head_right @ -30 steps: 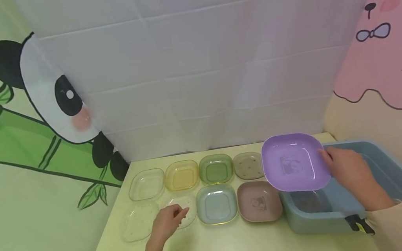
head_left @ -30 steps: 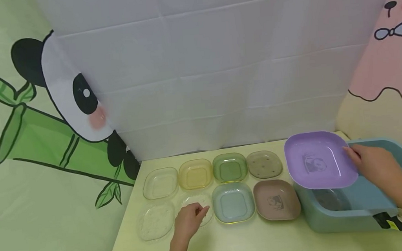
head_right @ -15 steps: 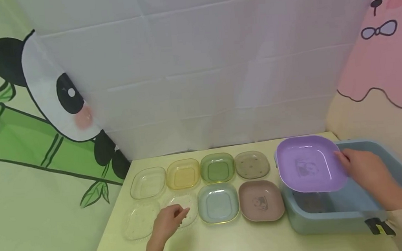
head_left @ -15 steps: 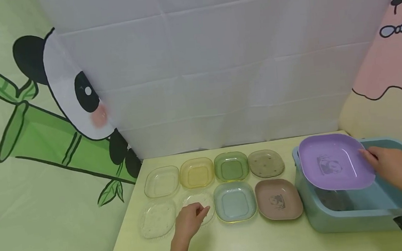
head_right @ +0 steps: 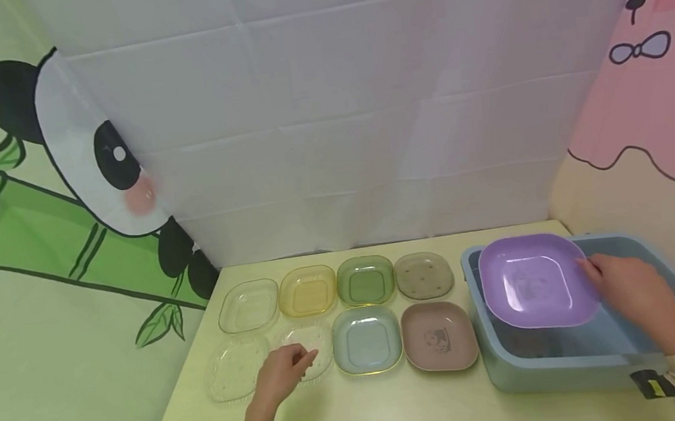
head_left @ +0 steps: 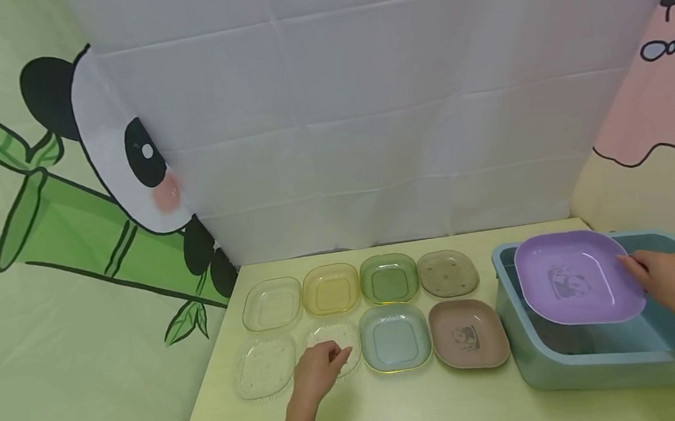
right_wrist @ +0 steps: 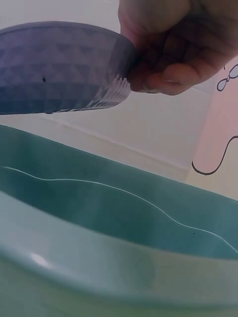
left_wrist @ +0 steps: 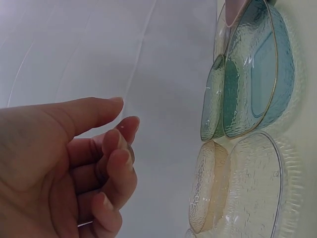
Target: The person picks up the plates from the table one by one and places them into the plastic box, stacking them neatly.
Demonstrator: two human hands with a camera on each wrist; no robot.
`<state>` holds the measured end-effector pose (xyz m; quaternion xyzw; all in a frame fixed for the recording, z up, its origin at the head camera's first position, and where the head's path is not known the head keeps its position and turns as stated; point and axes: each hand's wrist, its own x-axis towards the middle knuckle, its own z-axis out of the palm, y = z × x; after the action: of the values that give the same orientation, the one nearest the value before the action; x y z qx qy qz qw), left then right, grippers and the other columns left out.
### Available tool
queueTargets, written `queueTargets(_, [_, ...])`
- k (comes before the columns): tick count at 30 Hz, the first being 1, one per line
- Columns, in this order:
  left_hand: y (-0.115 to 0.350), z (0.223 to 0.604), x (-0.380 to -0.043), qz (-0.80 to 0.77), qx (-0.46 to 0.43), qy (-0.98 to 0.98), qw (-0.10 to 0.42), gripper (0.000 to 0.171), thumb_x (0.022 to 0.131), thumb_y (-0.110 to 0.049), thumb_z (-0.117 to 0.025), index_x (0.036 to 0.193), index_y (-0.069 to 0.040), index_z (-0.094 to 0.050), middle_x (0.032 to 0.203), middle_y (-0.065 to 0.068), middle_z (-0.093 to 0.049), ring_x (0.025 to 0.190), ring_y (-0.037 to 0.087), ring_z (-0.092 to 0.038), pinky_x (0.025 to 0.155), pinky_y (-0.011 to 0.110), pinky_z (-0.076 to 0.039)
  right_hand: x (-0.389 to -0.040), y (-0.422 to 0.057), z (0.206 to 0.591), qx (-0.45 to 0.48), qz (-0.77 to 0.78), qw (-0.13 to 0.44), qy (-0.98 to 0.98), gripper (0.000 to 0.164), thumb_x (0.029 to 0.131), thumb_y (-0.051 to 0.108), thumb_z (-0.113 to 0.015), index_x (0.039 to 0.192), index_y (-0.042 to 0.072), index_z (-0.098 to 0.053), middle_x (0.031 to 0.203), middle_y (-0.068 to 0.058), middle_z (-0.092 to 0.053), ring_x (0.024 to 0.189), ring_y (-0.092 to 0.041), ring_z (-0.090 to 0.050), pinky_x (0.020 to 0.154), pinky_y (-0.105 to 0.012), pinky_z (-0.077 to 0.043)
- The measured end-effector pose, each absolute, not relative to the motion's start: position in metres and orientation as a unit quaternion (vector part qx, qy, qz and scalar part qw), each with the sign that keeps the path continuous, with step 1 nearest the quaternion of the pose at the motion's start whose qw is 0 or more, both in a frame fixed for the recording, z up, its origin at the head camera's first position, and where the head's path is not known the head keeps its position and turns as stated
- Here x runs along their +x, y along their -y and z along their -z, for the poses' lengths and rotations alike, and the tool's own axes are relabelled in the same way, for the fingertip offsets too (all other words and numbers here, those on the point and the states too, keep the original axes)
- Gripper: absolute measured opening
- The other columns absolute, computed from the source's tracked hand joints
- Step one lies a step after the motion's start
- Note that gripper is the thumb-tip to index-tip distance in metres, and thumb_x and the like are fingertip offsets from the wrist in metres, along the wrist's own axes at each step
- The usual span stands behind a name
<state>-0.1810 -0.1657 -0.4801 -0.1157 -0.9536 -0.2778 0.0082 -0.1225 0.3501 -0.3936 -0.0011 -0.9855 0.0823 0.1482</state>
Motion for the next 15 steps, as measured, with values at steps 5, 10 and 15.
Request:
queueTargets(5, [0.1665, 0.4814, -0.1794, 0.277, -0.114, 0.954, 0.004, 0.034, 0.087, -0.037, -0.06, 0.062, -0.015, -0.054, 0.053, -0.01, -0.039, 0.046, 0.003, -0.033, 0.043, 0.021, -0.027, -0.1228, -0.3546, 0.3963, 0.01, -0.068, 0.134, 0.989, 0.039, 0.099, 0.018, -0.041, 0.063, 0.004, -0.045, 0.053, 0.0, -0.039, 0.049, -0.013, -0.034, 0.049, -0.029, -0.029])
queueTargets(10, [0.1672, 0.4825, -0.1792, 0.28, -0.114, 0.953, -0.001, 0.034, 0.087, -0.037, -0.059, 0.062, -0.015, -0.054, 0.053, -0.01, -0.039, 0.046, 0.003, -0.033, 0.043, 0.021, -0.027, -0.1266, -0.3535, 0.3977, 0.013, -0.039, 0.079, 0.996, 0.029, 0.094, 0.012, -0.049, 0.067, 0.002, -0.051, 0.055, 0.0, -0.043, 0.051, -0.014, -0.039, 0.05, -0.031, -0.034])
queueTargets(15, [0.1677, 0.4838, -0.1793, 0.278, -0.116, 0.954, -0.007, 0.033, 0.087, -0.037, -0.059, 0.063, -0.016, -0.055, 0.053, -0.009, -0.042, 0.046, 0.004, -0.034, 0.043, 0.021, -0.028, -0.1296, -0.349, 0.3969, 0.018, -0.024, 0.05, 0.998, 0.028, 0.094, 0.014, -0.05, 0.067, 0.005, -0.051, 0.057, 0.001, -0.045, 0.053, -0.013, -0.04, 0.049, -0.031, -0.034])
